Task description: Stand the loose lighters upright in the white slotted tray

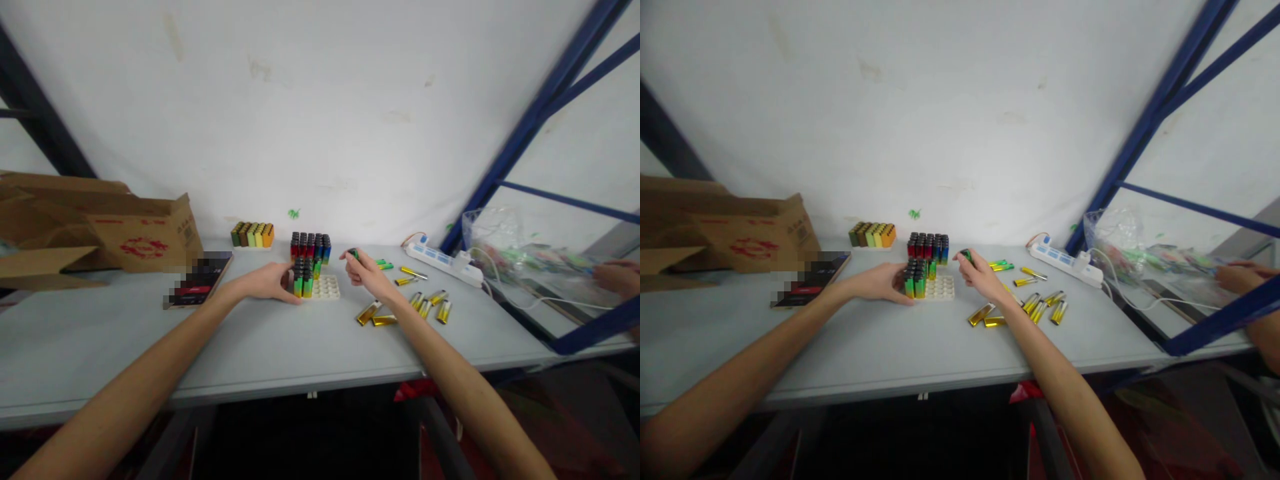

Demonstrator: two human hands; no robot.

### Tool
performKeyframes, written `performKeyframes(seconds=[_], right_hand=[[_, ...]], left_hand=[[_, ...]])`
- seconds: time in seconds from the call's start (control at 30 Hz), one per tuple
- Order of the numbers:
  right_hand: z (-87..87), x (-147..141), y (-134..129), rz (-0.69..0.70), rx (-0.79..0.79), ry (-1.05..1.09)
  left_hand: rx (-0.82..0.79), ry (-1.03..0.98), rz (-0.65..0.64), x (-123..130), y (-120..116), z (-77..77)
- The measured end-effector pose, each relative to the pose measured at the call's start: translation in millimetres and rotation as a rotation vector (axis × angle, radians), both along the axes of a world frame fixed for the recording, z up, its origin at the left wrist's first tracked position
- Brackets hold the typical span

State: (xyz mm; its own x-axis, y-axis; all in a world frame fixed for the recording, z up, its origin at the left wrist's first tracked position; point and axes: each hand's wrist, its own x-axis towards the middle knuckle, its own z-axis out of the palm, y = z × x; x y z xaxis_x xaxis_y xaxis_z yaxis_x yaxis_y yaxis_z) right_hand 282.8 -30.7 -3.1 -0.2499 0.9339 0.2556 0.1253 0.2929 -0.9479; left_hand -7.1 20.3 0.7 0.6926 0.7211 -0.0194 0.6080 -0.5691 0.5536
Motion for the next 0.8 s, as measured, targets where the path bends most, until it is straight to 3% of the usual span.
performKeyframes(seconds=[0.23, 0.4, 0.63, 0.8], right_hand=[[-10.7, -12.8, -0.5, -0.297, 0.210, -0.243], [-13.8, -16.3, 0.9, -0.419, 0.259, -0.314], [-11.5, -15.6, -1.0, -0.408, 0.244, -0.344], [-10.2, -14.6, -0.3, -0.301, 0.200, -0.210]], left_hand=[[0.020, -0.017, -0.018, -0.1, 2.7, -3.1], [0.009, -0.013, -0.022, 0.0, 2.0, -1.7], [0.024, 0.006, -0.016, 0.2, -0.9, 1.6], [0.014, 0.004, -0.022, 0.9, -1.4, 2.5]])
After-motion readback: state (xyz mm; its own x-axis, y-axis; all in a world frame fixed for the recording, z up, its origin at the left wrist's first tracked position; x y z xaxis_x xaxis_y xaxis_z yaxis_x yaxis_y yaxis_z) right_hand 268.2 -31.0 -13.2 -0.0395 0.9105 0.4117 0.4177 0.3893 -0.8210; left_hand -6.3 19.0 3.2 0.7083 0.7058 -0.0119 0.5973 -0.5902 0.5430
